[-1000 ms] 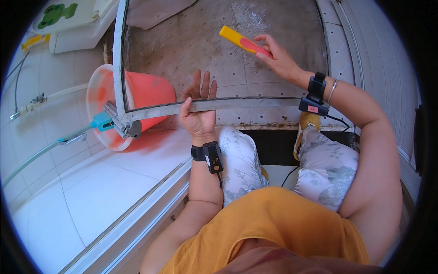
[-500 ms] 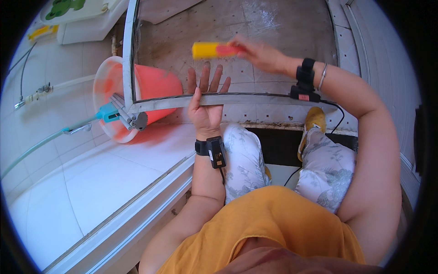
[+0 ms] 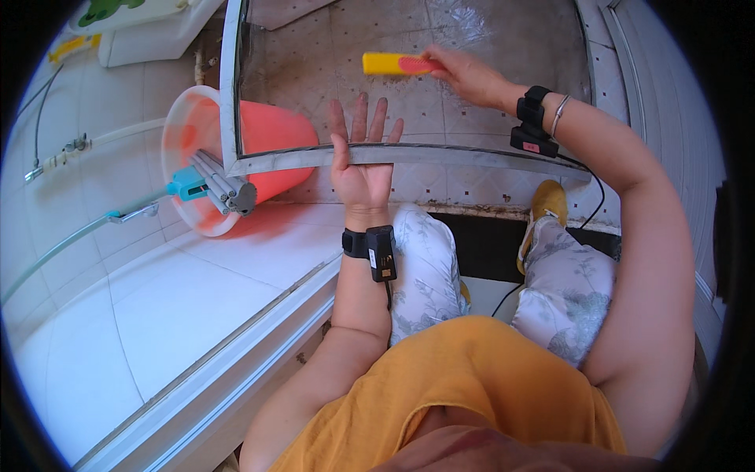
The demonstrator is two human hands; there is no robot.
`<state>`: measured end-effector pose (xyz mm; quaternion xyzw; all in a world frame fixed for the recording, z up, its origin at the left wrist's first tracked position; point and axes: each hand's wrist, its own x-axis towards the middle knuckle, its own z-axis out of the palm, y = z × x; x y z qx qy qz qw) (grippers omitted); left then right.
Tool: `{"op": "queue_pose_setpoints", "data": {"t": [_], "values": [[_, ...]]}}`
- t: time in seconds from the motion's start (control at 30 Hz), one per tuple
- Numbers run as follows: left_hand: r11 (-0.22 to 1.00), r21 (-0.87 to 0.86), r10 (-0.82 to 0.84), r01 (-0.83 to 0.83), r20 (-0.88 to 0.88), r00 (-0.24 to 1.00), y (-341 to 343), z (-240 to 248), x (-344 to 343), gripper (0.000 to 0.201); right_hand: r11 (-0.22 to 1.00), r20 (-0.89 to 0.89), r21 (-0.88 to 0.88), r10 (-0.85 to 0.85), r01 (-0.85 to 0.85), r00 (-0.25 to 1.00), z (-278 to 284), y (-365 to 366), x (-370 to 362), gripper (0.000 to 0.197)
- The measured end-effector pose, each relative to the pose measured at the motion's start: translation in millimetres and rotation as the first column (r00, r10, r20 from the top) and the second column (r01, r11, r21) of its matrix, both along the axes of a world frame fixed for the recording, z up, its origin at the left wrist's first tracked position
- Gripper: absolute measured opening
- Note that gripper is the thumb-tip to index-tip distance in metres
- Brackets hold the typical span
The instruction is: Cleaning a screen door panel with a brush and water in a bathroom.
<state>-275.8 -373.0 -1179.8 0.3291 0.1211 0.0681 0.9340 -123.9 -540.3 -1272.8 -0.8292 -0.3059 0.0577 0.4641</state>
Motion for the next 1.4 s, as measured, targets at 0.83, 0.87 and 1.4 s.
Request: {"op": "queue_pose_setpoints", "data": {"t": [0.83, 0.87, 1.4], "values": [[0.986, 0.063, 0.157, -0.156, -0.018, 0.987, 5.0, 2.1, -2.7, 0.041, 0.996, -0.043, -0.084, -0.037, 0.033, 0.998, -48.9, -120.7, -43.1, 0.024], [0.988, 0.049, 0.15, -0.149, -0.025, 0.988, 5.7, 1.5, -4.0, 0.041, 0.994, -0.047, -0.099, -0.045, 0.04, 0.998, -61.5, -130.3, -40.4, 0.024], [0.839, 0.33, 0.419, -0.432, 0.114, 0.901, -8.3, 54.0, 4.3, 0.034, 0.685, -0.474, -0.449, -0.727, 0.573, 0.497, -190.9, -279.4, -75.9, 0.032]]}}
